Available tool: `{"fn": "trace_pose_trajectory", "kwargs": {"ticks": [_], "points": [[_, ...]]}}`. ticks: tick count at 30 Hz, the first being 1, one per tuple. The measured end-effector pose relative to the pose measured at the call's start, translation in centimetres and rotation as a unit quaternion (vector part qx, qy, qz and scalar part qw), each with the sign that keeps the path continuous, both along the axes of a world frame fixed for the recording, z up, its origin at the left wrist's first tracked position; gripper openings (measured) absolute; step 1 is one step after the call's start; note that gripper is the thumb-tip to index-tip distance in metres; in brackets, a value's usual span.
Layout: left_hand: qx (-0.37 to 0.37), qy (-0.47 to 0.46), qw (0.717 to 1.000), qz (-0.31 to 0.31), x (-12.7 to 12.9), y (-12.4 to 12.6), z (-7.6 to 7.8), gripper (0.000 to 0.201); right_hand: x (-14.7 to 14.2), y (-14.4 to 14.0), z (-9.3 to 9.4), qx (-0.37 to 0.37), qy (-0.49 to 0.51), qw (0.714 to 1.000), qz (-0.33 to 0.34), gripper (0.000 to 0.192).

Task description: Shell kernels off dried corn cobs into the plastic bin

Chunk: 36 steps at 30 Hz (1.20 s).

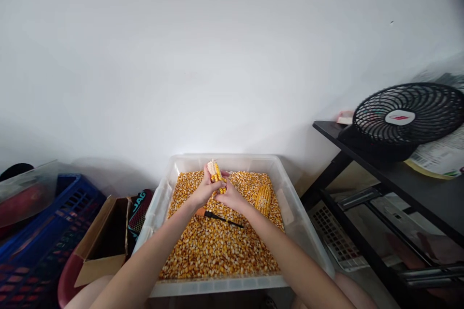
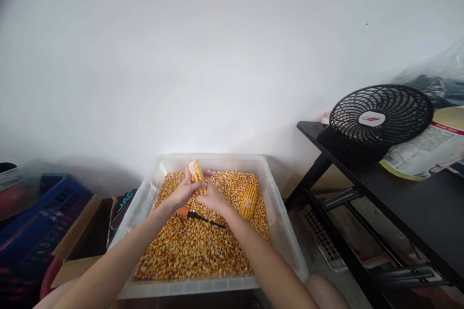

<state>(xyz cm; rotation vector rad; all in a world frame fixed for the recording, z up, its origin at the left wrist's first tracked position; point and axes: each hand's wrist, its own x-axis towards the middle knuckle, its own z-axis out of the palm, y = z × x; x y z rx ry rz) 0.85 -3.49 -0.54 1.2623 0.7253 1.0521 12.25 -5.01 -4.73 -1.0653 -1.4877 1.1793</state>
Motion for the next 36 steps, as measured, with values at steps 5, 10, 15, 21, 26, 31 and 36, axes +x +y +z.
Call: {"fn": "trace_pose_trajectory", "kwargs": {"ticks": [5,10,15,21,26,31,36], "points": [[-0.025,-0.024,0.999,0.010,0.5,-0.2,-0.2,0.066,0.7,-0.2,0.3,-0.111,0.021,0.993,0.040,0.042],[-0.022,-0.024,0.997,-0.068,-0.4,0.0,0.8,0.065,0.9,-0.4,1.1,-0.205,0.086,0.971,0.087,0.035],[0.020,0.013,0.996,-0.081,-1.0,0.8,1.6,0.060,0.6,-0.2,1.5,-0.177,0.045,0.983,0.032,0.043],[0.081,0.125,0.981,0.124,0.2,1.6,-0.9,0.063,0.8,0.2,0.6,-0.064,-0.132,0.986,-0.078,0.051],[0.112,0.169,0.969,0.143,0.2,1.4,-2.0,0.057,-0.1,-0.4,0.8,-0.101,-0.063,0.992,-0.029,0.058],[0.149,0.177,0.964,0.128,-0.1,1.1,-1.9,0.062,-0.1,-0.8,1.1,-0.136,-0.024,0.990,-0.023,0.060],[0.175,0.156,0.967,0.096,-0.5,1.2,-1.3,0.061,0.2,-0.6,1.2,-0.171,0.008,0.985,-0.006,0.048]]}}
